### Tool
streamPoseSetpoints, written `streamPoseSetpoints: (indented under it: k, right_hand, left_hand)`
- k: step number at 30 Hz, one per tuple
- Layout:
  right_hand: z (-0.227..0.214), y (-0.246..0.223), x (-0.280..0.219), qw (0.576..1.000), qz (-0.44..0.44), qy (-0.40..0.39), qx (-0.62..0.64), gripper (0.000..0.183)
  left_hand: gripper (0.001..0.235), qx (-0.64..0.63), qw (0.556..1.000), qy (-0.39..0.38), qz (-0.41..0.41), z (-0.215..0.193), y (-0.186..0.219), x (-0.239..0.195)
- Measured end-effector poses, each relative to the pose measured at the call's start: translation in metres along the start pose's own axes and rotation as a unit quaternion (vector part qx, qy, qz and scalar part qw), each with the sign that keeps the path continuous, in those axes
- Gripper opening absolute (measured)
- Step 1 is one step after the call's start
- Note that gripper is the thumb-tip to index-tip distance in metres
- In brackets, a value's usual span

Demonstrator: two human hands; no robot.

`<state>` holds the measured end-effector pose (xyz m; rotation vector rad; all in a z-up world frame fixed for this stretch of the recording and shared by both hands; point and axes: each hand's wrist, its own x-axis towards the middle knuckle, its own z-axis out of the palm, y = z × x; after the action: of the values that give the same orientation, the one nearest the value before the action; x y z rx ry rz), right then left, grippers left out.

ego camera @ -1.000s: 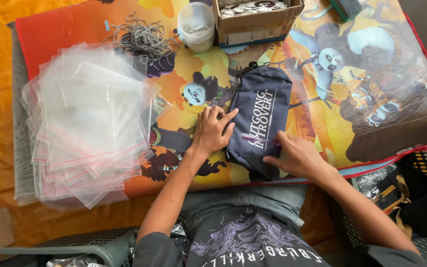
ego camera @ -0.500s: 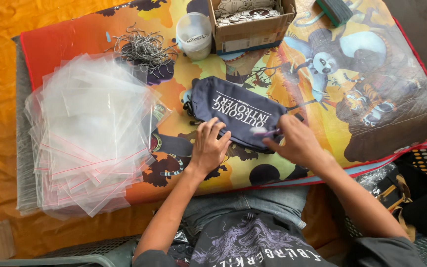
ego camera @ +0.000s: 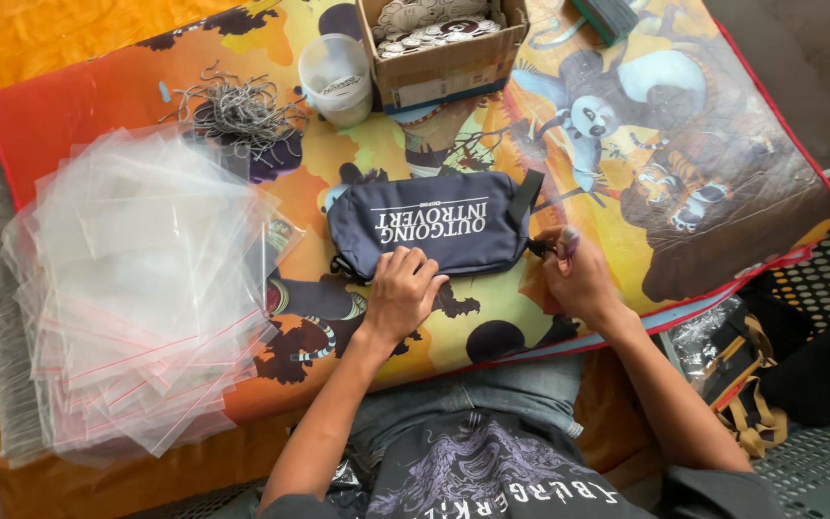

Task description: The person attaches a metal chain to a small bear-shaped keychain and places it on a dark blue pouch. They then use a purple marker to write on a clear plastic bag before placing the pouch inside and sealing it.

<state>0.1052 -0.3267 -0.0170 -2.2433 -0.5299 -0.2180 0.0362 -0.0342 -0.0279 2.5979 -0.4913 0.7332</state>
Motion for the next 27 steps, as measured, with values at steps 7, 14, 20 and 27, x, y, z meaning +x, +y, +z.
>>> streamPoseSetpoints:
  k: [7,14,20,27]
  right_hand:
    - [-0.006,-0.001,0.015,0.998,0.019,0.011,0.057,0.032]
    - [-0.009,0.014,0.025,0.992,-0.078,0.088,-0.041,0.024]
    - [0.017,-0.003,0.024,0.967,-0.217,0.117,-0.063,0.036]
    - [0.066,-0.044,0.03,0.954,-0.282,-0.099,0.002,0.041]
  left_hand:
    - [0.025,-0.084,0.995,-0.013,-0.046,-0.007,0.001,0.004]
    - [0.04,-0.037,0.992,-0.091,-0.084,-0.049,-0.004,0.004]
    - [0.055,-0.029,0.964,-0.104,-0.244,-0.049,-0.026,-0.034]
    - [0.04,-0.138,0.95,-0.099,-0.262,-0.052,-0.007,-0.03]
